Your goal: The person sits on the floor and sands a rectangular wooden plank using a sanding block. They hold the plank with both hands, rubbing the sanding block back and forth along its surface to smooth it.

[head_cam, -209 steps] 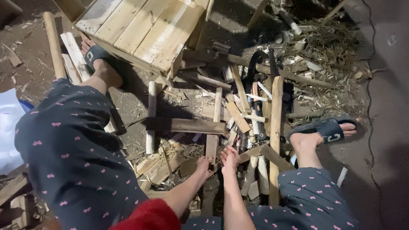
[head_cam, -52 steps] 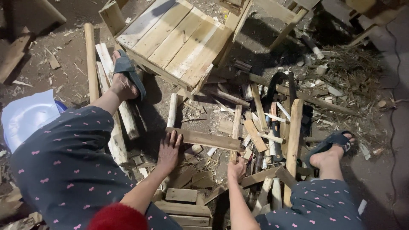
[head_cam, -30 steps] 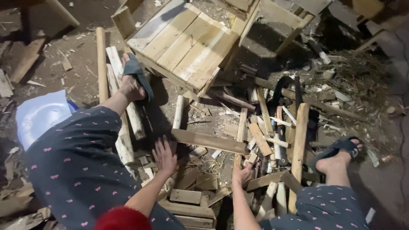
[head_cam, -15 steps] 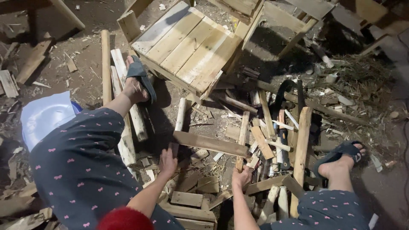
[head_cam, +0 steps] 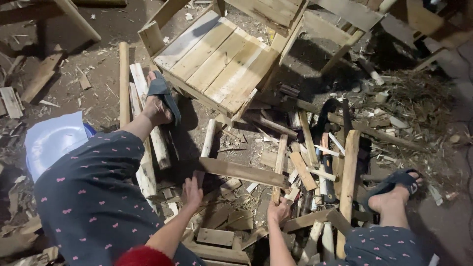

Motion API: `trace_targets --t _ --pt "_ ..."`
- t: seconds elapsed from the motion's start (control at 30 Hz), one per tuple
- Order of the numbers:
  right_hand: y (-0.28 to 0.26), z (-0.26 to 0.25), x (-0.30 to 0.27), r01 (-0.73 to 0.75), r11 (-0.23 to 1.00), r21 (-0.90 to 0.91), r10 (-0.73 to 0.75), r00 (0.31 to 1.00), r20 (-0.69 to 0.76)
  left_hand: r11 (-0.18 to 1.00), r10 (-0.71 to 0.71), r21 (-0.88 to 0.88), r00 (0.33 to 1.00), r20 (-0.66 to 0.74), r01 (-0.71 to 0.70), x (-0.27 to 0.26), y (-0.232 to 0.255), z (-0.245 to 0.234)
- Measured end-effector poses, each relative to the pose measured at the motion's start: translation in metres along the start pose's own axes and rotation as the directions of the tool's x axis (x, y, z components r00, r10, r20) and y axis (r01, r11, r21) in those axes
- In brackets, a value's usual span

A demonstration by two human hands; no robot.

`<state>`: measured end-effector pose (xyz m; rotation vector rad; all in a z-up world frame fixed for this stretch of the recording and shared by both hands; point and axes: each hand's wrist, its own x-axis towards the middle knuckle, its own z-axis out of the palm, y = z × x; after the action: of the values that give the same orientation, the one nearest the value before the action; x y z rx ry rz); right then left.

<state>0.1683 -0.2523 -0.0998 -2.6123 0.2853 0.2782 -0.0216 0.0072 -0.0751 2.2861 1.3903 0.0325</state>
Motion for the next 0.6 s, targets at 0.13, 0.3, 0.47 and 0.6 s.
trace_targets --t 0.13,0.3,0.47,0.6 --pt "0.004 0.004 0.001 0.051 0.997 0.050 -0.047 0.997 -0.068 0.998 -0.012 0.061 1.000 -0.014 0.013 0.003 0.000 0.001" --pt "-0.022 -0.021 -0.012 -0.135 0.989 0.065 0.130 0.988 0.080 0.995 -0.046 0.088 0.999 0.022 0.044 0.001 0.007 -0.008" --pt "-0.022 -0.021 -0.012 -0.195 0.972 0.130 0.180 0.976 0.120 0.997 -0.039 0.066 0.998 0.057 0.035 -0.003 0.009 -0.014" --pt "-0.022 -0.024 -0.012 -0.181 0.966 0.187 0.167 0.982 0.088 0.999 -0.021 0.035 0.999 0.029 0.020 -0.003 0.003 -0.003"
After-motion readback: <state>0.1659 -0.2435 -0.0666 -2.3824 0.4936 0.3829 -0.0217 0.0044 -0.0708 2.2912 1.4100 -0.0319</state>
